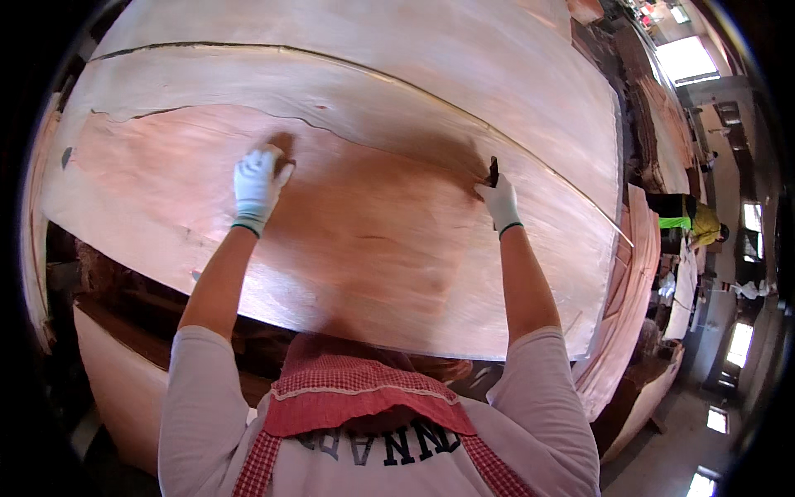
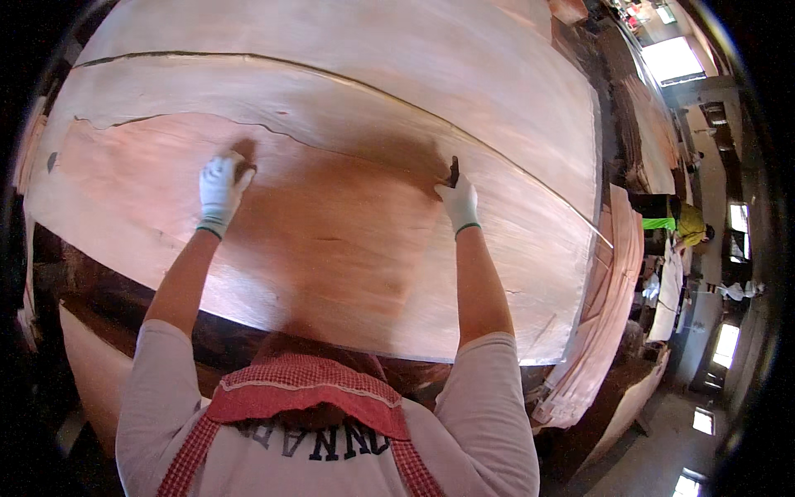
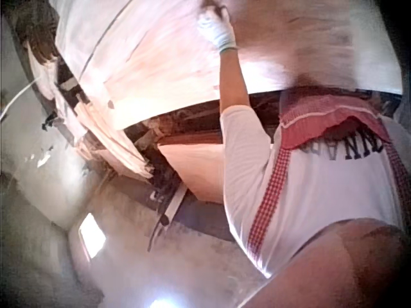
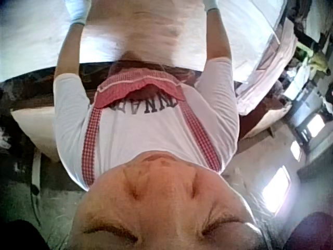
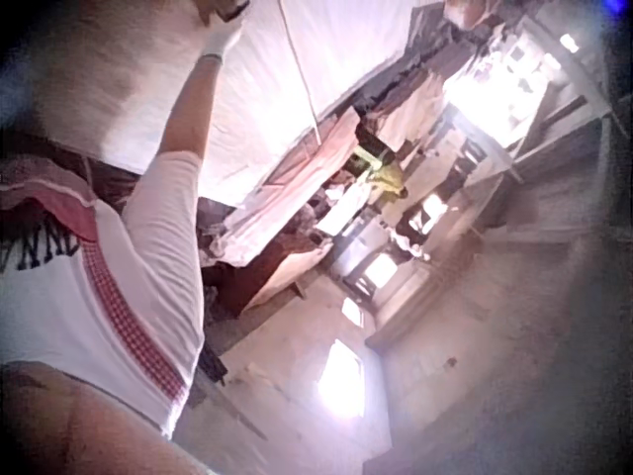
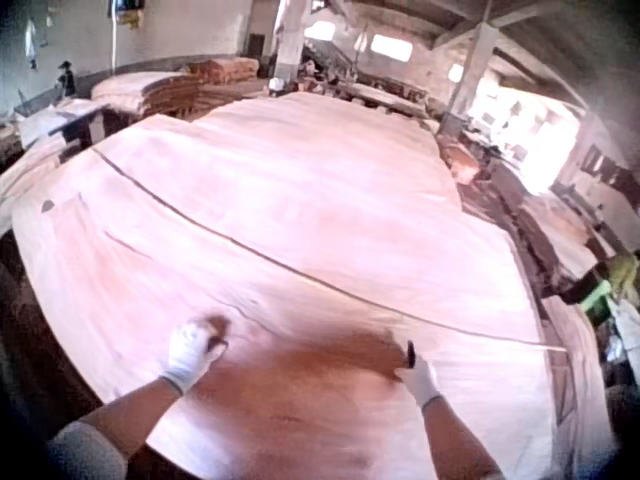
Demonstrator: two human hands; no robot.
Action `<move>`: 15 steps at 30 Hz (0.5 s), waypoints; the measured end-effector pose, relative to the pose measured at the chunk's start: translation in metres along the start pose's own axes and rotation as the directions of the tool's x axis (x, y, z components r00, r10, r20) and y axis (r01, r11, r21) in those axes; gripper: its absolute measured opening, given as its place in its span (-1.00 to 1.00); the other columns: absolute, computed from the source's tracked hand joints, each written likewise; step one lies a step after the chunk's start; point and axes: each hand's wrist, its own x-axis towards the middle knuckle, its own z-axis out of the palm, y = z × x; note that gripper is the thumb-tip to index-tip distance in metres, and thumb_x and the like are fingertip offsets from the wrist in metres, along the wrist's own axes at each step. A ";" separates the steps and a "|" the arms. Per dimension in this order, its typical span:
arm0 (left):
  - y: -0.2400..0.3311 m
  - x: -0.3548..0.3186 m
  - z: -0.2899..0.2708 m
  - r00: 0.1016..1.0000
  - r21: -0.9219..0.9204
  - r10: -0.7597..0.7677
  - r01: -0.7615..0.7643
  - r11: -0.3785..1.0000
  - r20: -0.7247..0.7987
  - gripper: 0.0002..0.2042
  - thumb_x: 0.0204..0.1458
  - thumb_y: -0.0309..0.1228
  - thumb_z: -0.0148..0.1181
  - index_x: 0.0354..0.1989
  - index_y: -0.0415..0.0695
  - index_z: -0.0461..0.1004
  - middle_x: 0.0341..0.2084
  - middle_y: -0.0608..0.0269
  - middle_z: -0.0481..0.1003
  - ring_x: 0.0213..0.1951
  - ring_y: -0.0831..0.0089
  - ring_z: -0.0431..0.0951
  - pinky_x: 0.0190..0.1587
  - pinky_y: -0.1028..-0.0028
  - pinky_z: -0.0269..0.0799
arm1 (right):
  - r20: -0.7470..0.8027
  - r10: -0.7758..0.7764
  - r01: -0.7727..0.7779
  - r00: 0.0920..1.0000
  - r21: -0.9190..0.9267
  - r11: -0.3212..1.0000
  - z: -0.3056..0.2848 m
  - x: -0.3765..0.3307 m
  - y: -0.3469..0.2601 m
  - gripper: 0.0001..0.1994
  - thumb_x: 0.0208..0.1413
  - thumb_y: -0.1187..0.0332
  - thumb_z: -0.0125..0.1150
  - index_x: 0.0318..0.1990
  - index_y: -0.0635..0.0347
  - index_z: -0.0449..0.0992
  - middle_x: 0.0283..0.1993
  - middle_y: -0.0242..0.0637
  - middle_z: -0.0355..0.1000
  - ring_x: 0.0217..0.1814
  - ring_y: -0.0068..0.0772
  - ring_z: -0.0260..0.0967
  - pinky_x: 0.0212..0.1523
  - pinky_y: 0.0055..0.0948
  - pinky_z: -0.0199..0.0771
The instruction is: The person patches holes in large wood sheets by using a knife to trim wood fragments, applying glue to small wood patches, and pressing them onto the damaged areas. The person also moves sheets between stacks and uses a long wooden pole to adjust sheets in the background.
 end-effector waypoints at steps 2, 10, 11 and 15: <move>0.002 -0.003 0.005 0.990 0.128 0.120 -0.110 0.986 -0.078 -0.78 0.00 -0.22 0.23 -0.21 0.05 0.43 -0.25 0.31 0.48 -0.28 0.27 0.50 -0.24 0.22 0.41 | -0.010 -0.045 0.044 0.999 -0.038 0.998 -0.001 -0.001 0.000 -0.62 -0.07 0.18 0.33 -0.18 0.27 0.47 -0.24 0.06 0.49 -0.14 0.10 0.44 -0.11 -0.15 0.42; 0.025 -0.024 0.007 0.996 0.277 0.037 -0.014 0.961 -0.078 -0.82 0.03 -0.44 0.07 -0.17 -0.01 0.42 -0.20 0.29 0.49 -0.35 0.29 0.52 -0.37 0.29 0.49 | -0.275 -0.274 0.245 0.921 -0.134 0.960 -0.056 -0.134 -0.079 -0.83 0.19 0.27 0.12 -0.21 0.19 0.44 -0.25 -0.06 0.48 -0.22 0.13 0.44 -0.25 -0.11 0.43; 0.025 -0.025 0.007 0.995 0.279 0.044 -0.017 0.960 -0.091 -0.81 0.02 -0.44 0.07 -0.17 -0.01 0.41 -0.20 0.29 0.48 -0.35 0.29 0.52 -0.37 0.29 0.48 | -0.312 -0.362 0.334 0.879 -0.140 0.932 -0.061 -0.168 -0.083 -0.86 0.19 0.31 0.14 -0.23 0.18 0.45 -0.28 -0.06 0.48 -0.26 0.09 0.46 -0.28 -0.16 0.44; 0.021 -0.028 0.014 0.999 0.360 0.028 -0.011 0.933 -0.041 -0.80 0.02 -0.45 0.06 -0.15 -0.01 0.42 -0.20 0.27 0.48 -0.34 0.30 0.52 -0.37 0.31 0.48 | -0.440 -0.417 0.451 0.795 -0.030 0.892 -0.065 -0.285 -0.077 -0.83 0.02 0.62 0.25 -0.26 0.18 0.43 -0.37 -0.16 0.48 -0.39 -0.22 0.46 -0.36 -0.39 0.45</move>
